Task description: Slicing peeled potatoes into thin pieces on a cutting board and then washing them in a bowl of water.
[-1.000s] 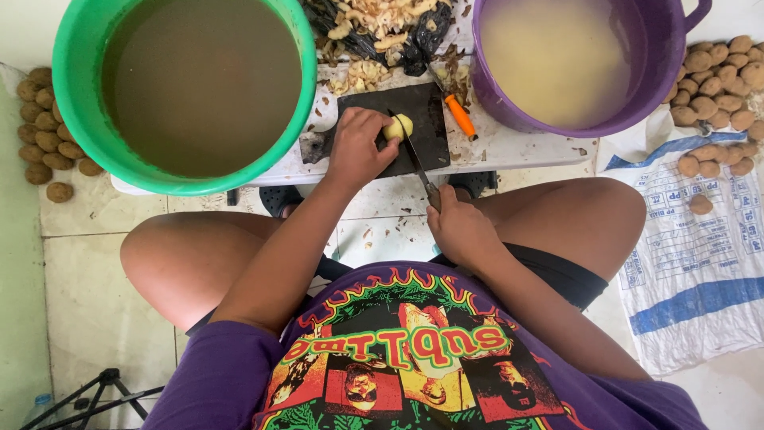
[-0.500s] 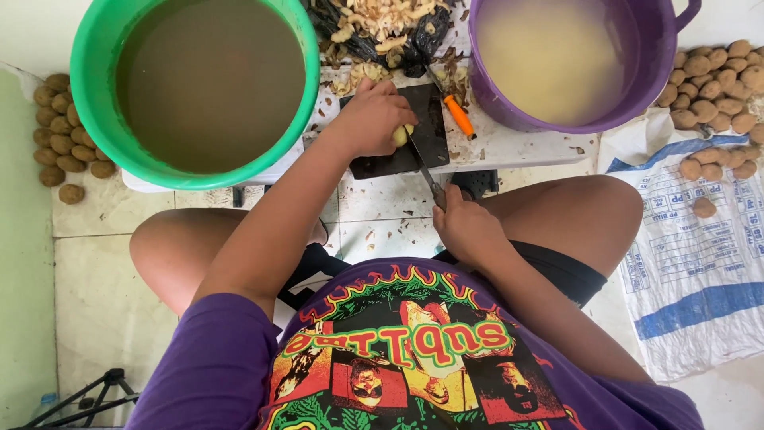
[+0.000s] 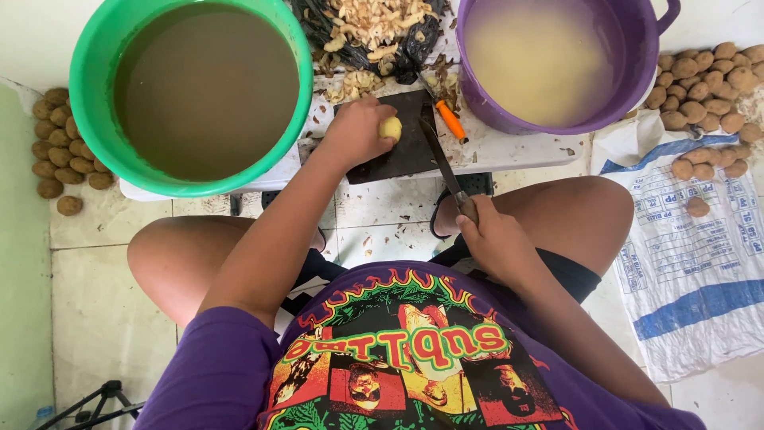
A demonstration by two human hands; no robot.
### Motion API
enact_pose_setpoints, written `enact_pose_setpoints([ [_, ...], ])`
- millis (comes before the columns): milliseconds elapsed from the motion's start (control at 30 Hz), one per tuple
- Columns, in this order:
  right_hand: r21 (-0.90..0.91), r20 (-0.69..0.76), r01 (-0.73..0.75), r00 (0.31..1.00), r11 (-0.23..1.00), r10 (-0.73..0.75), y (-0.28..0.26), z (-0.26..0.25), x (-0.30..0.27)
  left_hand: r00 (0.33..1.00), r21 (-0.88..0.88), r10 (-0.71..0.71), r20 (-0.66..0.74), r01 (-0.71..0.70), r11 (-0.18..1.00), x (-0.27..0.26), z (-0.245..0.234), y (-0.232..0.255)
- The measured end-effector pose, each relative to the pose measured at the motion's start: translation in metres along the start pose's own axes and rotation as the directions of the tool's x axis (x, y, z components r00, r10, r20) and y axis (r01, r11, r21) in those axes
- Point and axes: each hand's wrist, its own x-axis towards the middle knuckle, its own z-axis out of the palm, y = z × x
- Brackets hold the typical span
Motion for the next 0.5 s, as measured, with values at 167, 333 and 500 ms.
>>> enact_pose_setpoints([
  [167,0.015,-0.037,0.086,0.996,0.996,-0.086,-0.009,0.022,0.032,0.987,-0.115,-0.155,-0.042,0.149,0.982,-0.025,0.004,0.012],
  [333,-0.015,-0.064,0.141,0.988,0.990,-0.142,-0.010,0.042,0.050,0.982,-0.139,-0.167,-0.092,0.153,0.978,-0.034,0.007,0.009],
  [500,-0.039,-0.061,0.163,0.984,0.986,-0.165,-0.010,0.045,0.052,0.968,-0.261,-0.170,-0.183,0.119,0.958,-0.039,0.006,0.017],
])
